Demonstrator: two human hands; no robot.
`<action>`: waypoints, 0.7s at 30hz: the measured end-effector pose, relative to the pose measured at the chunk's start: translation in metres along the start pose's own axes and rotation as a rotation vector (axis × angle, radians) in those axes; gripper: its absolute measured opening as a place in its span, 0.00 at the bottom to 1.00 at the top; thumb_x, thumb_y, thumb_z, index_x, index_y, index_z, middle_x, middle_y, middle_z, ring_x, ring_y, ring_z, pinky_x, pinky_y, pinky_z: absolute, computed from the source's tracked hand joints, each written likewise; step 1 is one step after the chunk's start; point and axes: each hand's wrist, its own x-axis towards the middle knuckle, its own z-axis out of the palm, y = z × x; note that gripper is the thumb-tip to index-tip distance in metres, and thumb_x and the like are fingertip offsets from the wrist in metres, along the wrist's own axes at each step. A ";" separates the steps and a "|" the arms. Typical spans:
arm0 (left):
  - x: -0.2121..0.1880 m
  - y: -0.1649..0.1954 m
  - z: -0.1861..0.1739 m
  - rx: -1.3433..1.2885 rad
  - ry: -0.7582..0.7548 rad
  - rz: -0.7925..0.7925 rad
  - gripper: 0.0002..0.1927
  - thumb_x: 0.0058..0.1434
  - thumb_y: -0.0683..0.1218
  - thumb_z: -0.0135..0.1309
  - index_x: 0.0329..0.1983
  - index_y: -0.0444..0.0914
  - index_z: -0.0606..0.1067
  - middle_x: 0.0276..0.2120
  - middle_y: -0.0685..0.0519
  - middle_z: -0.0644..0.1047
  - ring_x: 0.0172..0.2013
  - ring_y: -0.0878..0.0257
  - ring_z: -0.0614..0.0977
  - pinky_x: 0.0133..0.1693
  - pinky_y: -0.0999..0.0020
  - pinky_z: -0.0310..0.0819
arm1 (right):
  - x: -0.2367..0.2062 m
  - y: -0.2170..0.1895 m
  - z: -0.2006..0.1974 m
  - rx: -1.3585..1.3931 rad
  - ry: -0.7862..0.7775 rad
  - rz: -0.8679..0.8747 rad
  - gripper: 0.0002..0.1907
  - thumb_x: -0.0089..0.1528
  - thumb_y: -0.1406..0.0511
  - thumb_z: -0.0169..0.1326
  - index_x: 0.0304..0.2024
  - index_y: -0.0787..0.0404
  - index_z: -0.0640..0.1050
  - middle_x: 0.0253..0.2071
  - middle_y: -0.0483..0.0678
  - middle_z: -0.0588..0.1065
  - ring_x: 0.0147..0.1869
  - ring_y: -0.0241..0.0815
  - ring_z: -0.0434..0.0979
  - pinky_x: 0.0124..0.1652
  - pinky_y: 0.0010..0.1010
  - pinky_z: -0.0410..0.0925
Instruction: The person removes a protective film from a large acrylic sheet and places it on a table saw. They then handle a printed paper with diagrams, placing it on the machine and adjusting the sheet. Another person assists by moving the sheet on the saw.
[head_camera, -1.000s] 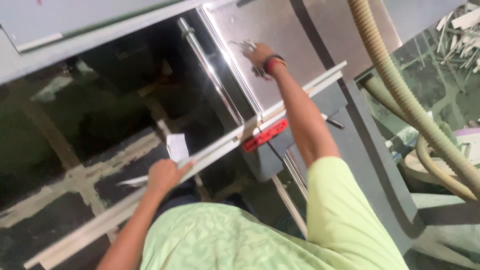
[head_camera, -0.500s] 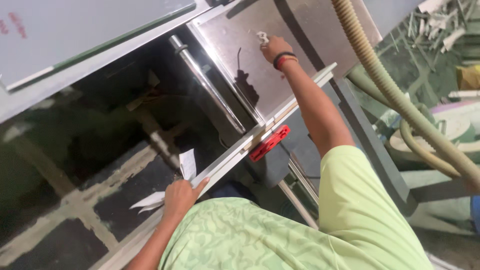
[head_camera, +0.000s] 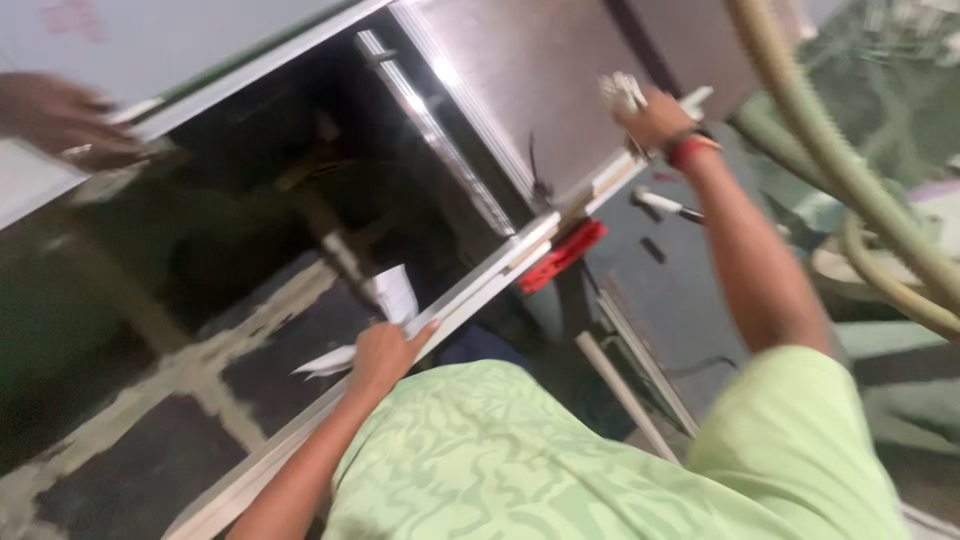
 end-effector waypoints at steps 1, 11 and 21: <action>0.000 -0.004 0.003 0.006 0.004 0.028 0.46 0.61 0.75 0.46 0.13 0.27 0.74 0.14 0.34 0.73 0.21 0.39 0.79 0.30 0.49 0.76 | -0.022 -0.003 0.001 0.059 -0.225 0.087 0.29 0.64 0.46 0.54 0.38 0.68 0.81 0.34 0.60 0.82 0.38 0.56 0.84 0.44 0.47 0.74; 0.003 -0.030 0.022 -0.240 0.010 0.001 0.38 0.68 0.68 0.42 0.24 0.31 0.80 0.23 0.35 0.78 0.30 0.36 0.80 0.38 0.44 0.74 | -0.234 -0.100 -0.020 0.266 -1.080 -0.222 0.20 0.64 0.52 0.56 0.33 0.62 0.81 0.19 0.45 0.78 0.21 0.36 0.75 0.24 0.31 0.67; 0.002 -0.044 0.043 -0.191 0.070 -0.018 0.33 0.70 0.61 0.43 0.24 0.30 0.79 0.26 0.33 0.78 0.33 0.35 0.81 0.39 0.42 0.73 | -0.246 -0.106 -0.048 0.396 -1.082 -0.332 0.22 0.64 0.54 0.59 0.29 0.69 0.82 0.19 0.47 0.79 0.23 0.36 0.78 0.27 0.30 0.70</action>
